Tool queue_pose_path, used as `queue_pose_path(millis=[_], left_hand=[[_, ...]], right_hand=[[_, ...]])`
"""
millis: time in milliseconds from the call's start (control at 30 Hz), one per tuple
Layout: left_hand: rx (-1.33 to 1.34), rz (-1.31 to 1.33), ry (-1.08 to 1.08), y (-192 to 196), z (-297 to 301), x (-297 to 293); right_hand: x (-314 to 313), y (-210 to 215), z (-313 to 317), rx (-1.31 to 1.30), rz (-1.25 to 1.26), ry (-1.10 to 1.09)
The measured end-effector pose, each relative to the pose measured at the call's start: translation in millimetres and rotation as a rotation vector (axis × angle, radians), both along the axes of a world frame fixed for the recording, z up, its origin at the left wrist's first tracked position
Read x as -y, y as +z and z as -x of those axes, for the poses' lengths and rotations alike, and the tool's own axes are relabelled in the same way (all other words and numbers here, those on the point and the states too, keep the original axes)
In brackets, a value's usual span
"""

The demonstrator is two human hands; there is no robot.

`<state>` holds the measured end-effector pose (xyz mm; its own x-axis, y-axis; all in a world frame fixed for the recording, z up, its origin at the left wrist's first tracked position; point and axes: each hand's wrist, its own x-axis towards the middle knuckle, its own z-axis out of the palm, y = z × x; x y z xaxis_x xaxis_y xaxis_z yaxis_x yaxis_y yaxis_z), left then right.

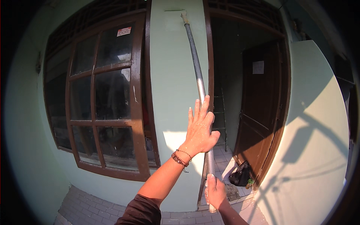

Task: Painting the exterior and interior walls of a house using a paint roller on an extension pole.

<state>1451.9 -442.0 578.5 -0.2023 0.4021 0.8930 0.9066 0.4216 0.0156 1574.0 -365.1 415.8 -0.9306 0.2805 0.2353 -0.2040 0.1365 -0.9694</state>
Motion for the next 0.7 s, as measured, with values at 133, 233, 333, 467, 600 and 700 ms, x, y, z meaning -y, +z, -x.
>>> queue_pose_path(millis=[133, 233, 333, 467, 600, 700], left_hand=[[-0.135, -0.003, 0.157, 81.5, 43.7, 11.8], [-0.168, -0.002, 0.194, 138.9, 68.5, 7.6], [-0.162, 0.023, 0.241, 196.5, 80.9, 2.5], [-0.169, 0.065, 0.396, 267.8, 104.7, 15.9], [-0.209, 0.061, 0.473, 327.7, 119.0, 7.2], [-0.233, 0.061, 0.533, 344.9, 125.8, 8.3]], right_hand=[[11.8, 87.6, 48.2, -0.065, -0.006, 0.019], [13.0, 144.5, 75.4, -0.121, 0.026, 0.049], [11.9, 197.2, 96.1, -0.15, 0.058, 0.049], [21.7, 261.5, 123.7, -0.171, 0.023, 0.102], [24.3, 317.6, 140.3, -0.223, 0.019, 0.047], [28.8, 330.6, 150.9, -0.239, 0.033, 0.051]])
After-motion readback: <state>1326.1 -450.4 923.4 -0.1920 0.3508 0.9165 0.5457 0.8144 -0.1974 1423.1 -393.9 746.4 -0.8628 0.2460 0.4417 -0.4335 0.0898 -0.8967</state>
